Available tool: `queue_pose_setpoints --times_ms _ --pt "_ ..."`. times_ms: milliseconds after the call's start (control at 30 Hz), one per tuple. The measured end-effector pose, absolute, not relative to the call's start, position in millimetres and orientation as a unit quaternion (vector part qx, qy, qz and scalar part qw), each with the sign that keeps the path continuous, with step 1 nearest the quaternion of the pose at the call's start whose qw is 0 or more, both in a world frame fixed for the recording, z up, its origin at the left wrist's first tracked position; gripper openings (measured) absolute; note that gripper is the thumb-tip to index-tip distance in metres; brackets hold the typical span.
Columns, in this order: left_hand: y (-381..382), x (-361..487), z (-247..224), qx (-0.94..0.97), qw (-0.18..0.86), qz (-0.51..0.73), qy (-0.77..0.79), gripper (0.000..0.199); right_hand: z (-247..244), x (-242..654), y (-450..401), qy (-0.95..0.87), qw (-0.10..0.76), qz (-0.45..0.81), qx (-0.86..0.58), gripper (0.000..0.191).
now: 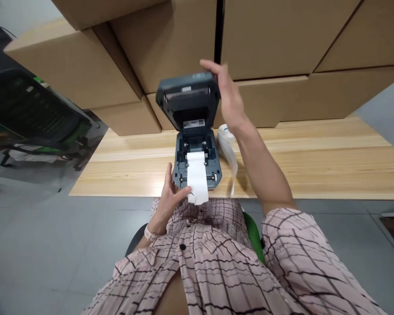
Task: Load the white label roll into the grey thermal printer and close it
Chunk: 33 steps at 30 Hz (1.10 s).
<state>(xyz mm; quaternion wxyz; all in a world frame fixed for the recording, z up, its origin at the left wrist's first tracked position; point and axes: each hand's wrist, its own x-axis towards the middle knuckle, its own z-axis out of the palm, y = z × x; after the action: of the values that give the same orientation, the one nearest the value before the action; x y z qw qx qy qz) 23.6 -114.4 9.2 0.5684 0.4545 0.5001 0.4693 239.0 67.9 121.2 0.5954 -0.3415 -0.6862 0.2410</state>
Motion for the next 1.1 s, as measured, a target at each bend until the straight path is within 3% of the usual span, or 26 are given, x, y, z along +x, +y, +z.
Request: queue_pose_setpoints --times_ms 67,200,300,767,867,967,1100 --pt "-112 19 4 0.466 0.550 0.491 0.490 0.119 97 242 16 -0.715 0.579 0.189 -0.343 0.049" --pt "-96 16 1 0.492 0.495 0.545 0.465 0.099 48 240 -56 -0.765 0.499 0.112 -0.391 0.043" --pt "-82 20 6 0.503 0.476 0.538 0.481 0.099 27 232 -76 -0.758 0.477 0.117 -0.428 0.038" --pt "-75 28 11 0.512 0.494 0.516 0.476 0.099 18 220 -79 -0.718 0.522 0.136 -0.439 0.036" --pt "-102 30 0 0.465 0.441 0.553 0.532 0.084 18 220 -78 -0.724 0.506 0.129 -0.451 0.037" --pt "-133 31 -12 0.389 0.354 0.640 0.560 0.050 18 221 -77 -0.729 0.506 0.122 -0.444 0.038" --pt "-145 37 -6 0.422 0.608 0.456 0.494 0.058 17 221 -77 -0.725 0.514 0.118 -0.442 0.035"
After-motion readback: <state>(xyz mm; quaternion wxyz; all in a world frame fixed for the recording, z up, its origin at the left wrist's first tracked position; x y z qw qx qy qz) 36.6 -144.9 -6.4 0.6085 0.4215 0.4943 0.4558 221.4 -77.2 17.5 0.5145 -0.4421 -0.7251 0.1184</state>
